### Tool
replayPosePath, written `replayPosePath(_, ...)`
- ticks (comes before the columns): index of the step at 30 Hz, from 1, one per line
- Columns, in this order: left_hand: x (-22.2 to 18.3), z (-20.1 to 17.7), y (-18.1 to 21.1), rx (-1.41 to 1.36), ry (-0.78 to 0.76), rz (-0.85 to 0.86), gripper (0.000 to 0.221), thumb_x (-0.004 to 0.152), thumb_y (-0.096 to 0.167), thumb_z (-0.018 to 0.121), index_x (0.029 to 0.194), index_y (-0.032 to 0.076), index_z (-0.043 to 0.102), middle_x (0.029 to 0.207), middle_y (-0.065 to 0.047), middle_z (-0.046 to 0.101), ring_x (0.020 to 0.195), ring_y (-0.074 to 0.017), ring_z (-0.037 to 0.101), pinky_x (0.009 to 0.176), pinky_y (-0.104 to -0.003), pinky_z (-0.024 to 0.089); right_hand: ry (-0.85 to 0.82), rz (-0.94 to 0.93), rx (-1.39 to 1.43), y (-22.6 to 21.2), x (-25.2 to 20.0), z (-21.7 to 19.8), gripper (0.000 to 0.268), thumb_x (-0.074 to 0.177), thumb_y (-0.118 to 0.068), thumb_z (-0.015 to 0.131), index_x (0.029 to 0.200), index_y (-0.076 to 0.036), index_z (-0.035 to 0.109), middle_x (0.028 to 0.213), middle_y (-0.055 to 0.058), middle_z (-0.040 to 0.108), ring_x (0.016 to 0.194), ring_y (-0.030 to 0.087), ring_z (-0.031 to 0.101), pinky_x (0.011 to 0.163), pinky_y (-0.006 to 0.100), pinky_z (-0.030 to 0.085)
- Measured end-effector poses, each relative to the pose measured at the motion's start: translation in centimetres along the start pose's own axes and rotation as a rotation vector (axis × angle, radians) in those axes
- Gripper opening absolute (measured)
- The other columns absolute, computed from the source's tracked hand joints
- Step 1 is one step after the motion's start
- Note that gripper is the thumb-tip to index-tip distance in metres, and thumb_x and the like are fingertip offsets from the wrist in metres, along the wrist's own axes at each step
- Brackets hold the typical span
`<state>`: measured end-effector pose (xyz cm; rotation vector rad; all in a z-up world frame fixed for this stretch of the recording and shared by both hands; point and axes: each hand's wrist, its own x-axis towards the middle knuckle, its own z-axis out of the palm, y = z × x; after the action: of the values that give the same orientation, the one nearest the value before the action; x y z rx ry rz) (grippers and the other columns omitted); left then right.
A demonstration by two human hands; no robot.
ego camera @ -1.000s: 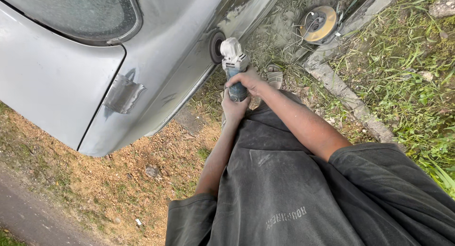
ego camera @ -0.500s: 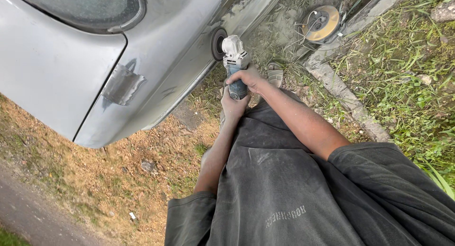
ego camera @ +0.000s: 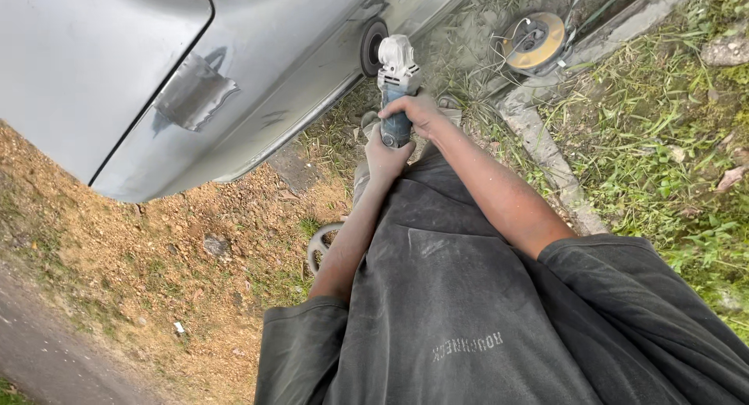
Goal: The person sands a repaired area on the rear quarter panel of a silver car using a handheld power sander, moving the grinding disk across the surface to smooth the patch.
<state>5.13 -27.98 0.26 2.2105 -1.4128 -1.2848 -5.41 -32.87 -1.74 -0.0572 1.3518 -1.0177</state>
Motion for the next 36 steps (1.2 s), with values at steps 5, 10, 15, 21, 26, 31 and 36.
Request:
replayPosePath(5, -0.5, -0.2, 1.9, 0.019, -0.067, -0.058, 0.060, 0.058, 0.031, 0.085, 0.113, 0.020, 0.062, 0.104, -0.014, 0.075, 0.112, -0.0367, 0.070, 0.094, -0.050, 0.056, -0.002, -0.035, 0.023, -1.4, 0.3, -0.6, 0.041, 0.039, 0.004, 0.090, 0.075, 0.000, 0.072, 0.077, 0.011, 0.069, 0.079, 0.026, 0.074, 0.070, 0.045, 0.055)
replayPosePath(10, -1.3, -0.4, 4.1, 0.055, -0.080, -0.007, 0.059, 0.059, 0.034, 0.084, 0.113, 0.022, 0.061, 0.103, -0.011, 0.075, 0.112, -0.0346, 0.071, 0.098, -0.046, 0.053, 0.002, -0.067, 0.046, -2.3, 0.3, -1.0, 0.034, 0.038, 0.008, 0.086, 0.069, 0.001, 0.071, 0.073, 0.012, 0.071, 0.073, 0.025, 0.075, 0.068, 0.042, 0.057)
replayPosePath(15, -0.5, 0.6, 2.7, 0.101, -0.106, -0.037, 0.062, 0.060, 0.040, 0.085, 0.115, 0.023, 0.061, 0.106, -0.011, 0.075, 0.115, -0.0343, 0.070, 0.102, -0.045, 0.051, 0.030, -0.072, 0.043, -1.3, 0.6, -1.4, 0.047, 0.038, 0.005, 0.090, 0.081, 0.000, 0.072, 0.078, 0.012, 0.070, 0.079, 0.027, 0.074, 0.069, 0.045, 0.055)
replayPosePath(21, -0.5, -0.2, 4.4, 0.155, -0.104, -0.048, 0.064, 0.062, 0.040, 0.085, 0.119, 0.026, 0.059, 0.109, -0.011, 0.075, 0.117, -0.0349, 0.069, 0.106, -0.045, 0.049, 0.008, -0.099, 0.015, -2.5, 0.7, -1.1, 0.047, 0.039, 0.006, 0.089, 0.083, -0.001, 0.073, 0.080, 0.009, 0.072, 0.080, 0.024, 0.074, 0.070, 0.042, 0.057)
replayPosePath(26, -0.3, 0.7, 4.6, 0.148, -0.132, -0.043, 0.061, 0.064, 0.039, 0.082, 0.118, 0.025, 0.058, 0.110, -0.011, 0.075, 0.117, -0.0346, 0.069, 0.104, -0.044, 0.049, -0.006, -0.112, 0.019, -2.0, 1.6, -2.2, 0.054, 0.039, 0.006, 0.090, 0.090, -0.001, 0.073, 0.086, 0.010, 0.072, 0.086, 0.025, 0.073, 0.074, 0.044, 0.055)
replayPosePath(31, -0.5, 0.2, 4.0, 0.154, -0.102, -0.019, 0.061, 0.062, 0.036, 0.084, 0.116, 0.022, 0.058, 0.108, -0.012, 0.075, 0.116, -0.0365, 0.070, 0.105, -0.046, 0.049, 0.006, -0.115, 0.021, -2.1, 0.6, -1.5, 0.054, 0.040, 0.006, 0.091, 0.091, -0.001, 0.074, 0.086, 0.010, 0.072, 0.087, 0.024, 0.073, 0.075, 0.044, 0.055)
replayPosePath(36, -0.5, 0.3, 4.2, 0.100, -0.081, -0.073, 0.062, 0.060, 0.032, 0.082, 0.118, 0.025, 0.061, 0.107, -0.013, 0.075, 0.113, -0.0359, 0.071, 0.098, -0.049, 0.056, 0.009, -0.077, 0.069, -0.3, 2.7, -1.9, 0.051, 0.041, 0.005, 0.090, 0.090, -0.002, 0.074, 0.083, 0.010, 0.072, 0.084, 0.025, 0.073, 0.073, 0.044, 0.055)
